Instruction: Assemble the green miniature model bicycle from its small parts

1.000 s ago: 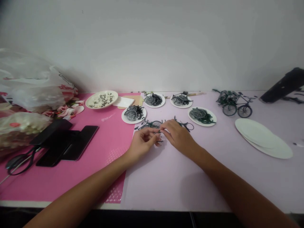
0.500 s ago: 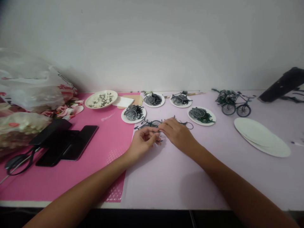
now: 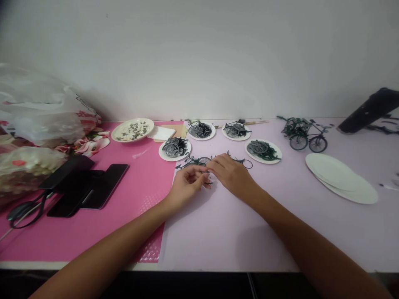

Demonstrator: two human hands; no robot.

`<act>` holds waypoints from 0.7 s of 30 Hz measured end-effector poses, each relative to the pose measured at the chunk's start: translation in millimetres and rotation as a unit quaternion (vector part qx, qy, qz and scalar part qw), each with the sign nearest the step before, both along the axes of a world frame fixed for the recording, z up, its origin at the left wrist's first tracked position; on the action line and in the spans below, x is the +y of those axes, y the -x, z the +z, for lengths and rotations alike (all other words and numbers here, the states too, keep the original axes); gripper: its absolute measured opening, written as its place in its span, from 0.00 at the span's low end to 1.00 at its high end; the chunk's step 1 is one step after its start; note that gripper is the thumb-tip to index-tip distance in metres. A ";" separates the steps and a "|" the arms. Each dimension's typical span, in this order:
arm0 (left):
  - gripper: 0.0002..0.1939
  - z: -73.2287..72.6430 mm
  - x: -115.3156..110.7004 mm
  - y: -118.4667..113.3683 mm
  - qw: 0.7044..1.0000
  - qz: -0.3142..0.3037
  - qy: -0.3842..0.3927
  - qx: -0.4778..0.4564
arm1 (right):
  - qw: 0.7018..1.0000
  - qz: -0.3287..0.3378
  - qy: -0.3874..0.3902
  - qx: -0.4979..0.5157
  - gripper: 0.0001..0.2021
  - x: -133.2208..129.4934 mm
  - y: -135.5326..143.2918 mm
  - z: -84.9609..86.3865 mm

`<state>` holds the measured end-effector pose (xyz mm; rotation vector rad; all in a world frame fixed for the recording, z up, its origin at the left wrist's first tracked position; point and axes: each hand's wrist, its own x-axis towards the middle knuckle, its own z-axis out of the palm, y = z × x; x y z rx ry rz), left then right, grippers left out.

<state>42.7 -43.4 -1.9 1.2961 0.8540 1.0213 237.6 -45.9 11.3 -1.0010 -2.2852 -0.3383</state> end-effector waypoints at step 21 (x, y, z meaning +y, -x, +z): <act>0.14 1.1 -2.2 0.4 0.999 0.007 -0.032 0.003 | 0.936 0.024 0.191 0.295 0.03 -5.5 5.8 -8.9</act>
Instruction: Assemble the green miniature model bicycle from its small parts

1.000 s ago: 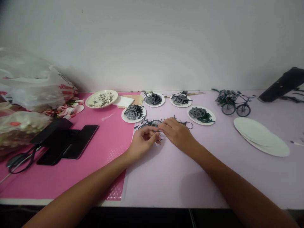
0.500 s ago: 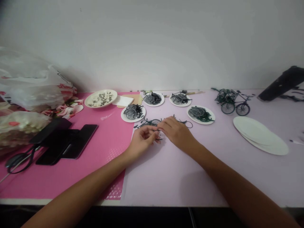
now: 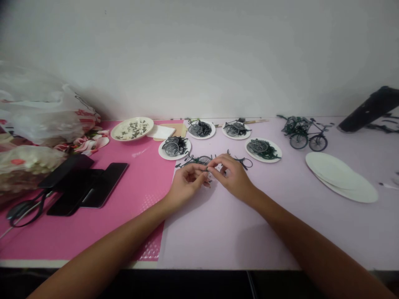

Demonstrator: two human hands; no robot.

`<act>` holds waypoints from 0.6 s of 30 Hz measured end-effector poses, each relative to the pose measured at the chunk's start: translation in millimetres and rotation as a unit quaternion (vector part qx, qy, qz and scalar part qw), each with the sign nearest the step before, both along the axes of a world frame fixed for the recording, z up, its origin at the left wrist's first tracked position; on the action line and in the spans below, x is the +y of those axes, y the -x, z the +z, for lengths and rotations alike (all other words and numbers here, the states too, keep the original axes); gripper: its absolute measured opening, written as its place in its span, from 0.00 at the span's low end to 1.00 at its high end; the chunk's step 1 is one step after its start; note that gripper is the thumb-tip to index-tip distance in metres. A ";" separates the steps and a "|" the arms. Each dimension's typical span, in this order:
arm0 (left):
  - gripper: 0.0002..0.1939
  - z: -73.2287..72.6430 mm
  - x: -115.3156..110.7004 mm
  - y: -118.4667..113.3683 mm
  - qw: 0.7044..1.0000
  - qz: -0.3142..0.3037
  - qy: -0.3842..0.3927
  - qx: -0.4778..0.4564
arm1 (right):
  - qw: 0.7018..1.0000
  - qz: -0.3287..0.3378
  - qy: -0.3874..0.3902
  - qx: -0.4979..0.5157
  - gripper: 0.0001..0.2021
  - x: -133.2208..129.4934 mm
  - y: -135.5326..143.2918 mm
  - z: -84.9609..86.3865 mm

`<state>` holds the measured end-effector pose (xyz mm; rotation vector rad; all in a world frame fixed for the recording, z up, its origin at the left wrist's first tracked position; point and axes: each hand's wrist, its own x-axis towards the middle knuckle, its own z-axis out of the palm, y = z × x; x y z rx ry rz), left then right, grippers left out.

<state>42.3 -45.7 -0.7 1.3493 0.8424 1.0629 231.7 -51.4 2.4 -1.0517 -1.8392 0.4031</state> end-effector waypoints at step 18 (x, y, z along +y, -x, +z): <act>0.15 5.3 -3.2 3.8 0.997 0.011 -0.061 0.054 | 0.984 -0.014 0.127 0.123 0.09 -0.1 -1.1 -3.4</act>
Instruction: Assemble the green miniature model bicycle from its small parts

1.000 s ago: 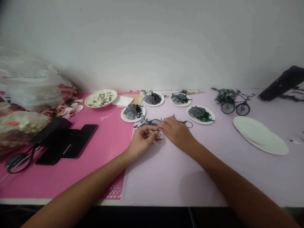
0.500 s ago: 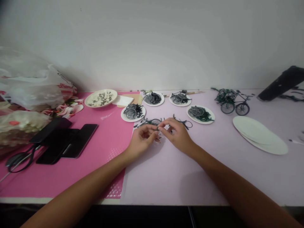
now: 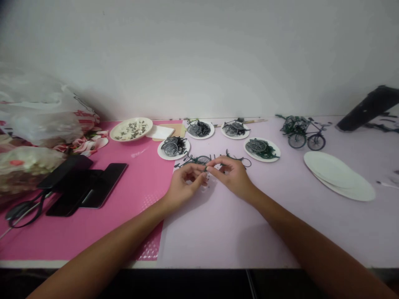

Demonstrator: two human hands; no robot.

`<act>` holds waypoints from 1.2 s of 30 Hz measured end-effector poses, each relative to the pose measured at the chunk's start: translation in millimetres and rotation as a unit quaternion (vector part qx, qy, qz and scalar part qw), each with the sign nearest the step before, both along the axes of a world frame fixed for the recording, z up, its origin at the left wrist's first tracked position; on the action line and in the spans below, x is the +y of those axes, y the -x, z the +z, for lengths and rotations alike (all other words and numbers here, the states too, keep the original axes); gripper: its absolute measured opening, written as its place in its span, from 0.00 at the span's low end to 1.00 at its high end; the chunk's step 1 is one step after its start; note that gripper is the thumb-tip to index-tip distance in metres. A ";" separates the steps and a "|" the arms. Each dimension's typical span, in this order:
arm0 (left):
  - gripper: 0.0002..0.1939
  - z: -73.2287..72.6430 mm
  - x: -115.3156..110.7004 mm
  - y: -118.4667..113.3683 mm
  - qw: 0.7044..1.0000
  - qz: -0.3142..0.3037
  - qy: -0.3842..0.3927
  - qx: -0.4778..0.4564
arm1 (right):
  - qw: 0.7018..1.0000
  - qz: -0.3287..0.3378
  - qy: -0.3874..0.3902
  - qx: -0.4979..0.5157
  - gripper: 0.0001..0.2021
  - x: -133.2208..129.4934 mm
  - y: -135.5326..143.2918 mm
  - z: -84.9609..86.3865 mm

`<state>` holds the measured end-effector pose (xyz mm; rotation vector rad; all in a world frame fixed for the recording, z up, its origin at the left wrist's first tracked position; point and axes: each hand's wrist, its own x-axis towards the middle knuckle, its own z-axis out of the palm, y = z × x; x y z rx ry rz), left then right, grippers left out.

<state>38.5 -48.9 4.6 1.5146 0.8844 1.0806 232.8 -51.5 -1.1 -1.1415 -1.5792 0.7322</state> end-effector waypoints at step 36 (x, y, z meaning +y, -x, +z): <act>0.12 -7.3 7.6 -2.4 0.997 -0.005 0.076 0.007 | 0.897 -0.112 -0.183 -0.386 0.11 44.4 -82.2 4.4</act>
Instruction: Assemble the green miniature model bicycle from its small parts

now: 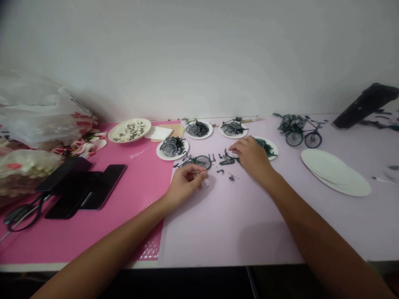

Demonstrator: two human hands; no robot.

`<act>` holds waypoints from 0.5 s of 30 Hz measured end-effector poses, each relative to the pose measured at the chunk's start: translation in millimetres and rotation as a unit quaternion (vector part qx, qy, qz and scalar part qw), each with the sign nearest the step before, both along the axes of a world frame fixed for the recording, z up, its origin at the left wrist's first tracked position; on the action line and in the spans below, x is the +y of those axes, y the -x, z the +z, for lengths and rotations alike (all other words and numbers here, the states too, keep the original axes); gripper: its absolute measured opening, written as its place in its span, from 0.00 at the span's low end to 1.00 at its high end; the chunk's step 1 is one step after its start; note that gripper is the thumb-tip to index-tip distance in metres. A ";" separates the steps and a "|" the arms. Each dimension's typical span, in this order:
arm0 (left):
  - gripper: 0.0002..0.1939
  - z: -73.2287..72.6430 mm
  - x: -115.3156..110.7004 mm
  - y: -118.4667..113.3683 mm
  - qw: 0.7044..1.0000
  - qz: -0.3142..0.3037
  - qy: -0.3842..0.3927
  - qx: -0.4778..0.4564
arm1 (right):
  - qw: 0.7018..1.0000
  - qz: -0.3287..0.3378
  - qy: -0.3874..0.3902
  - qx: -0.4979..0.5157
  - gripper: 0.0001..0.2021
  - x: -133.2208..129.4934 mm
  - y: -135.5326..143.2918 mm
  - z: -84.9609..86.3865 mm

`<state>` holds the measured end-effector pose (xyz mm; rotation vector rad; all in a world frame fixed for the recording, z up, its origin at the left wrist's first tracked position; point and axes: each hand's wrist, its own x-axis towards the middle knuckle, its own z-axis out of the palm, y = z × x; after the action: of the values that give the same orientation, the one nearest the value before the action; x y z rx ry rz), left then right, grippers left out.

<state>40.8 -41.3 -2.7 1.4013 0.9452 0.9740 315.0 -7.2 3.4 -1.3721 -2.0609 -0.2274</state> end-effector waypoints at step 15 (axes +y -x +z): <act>0.10 -3.6 1.0 -0.1 1.000 0.008 0.000 0.000 | 0.972 -0.128 0.177 -0.086 0.14 -2.1 -16.9 7.5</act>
<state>41.0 -40.3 -6.3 1.3949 0.9570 0.9860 332.0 -9.3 10.9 -1.9000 -2.1322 -0.0908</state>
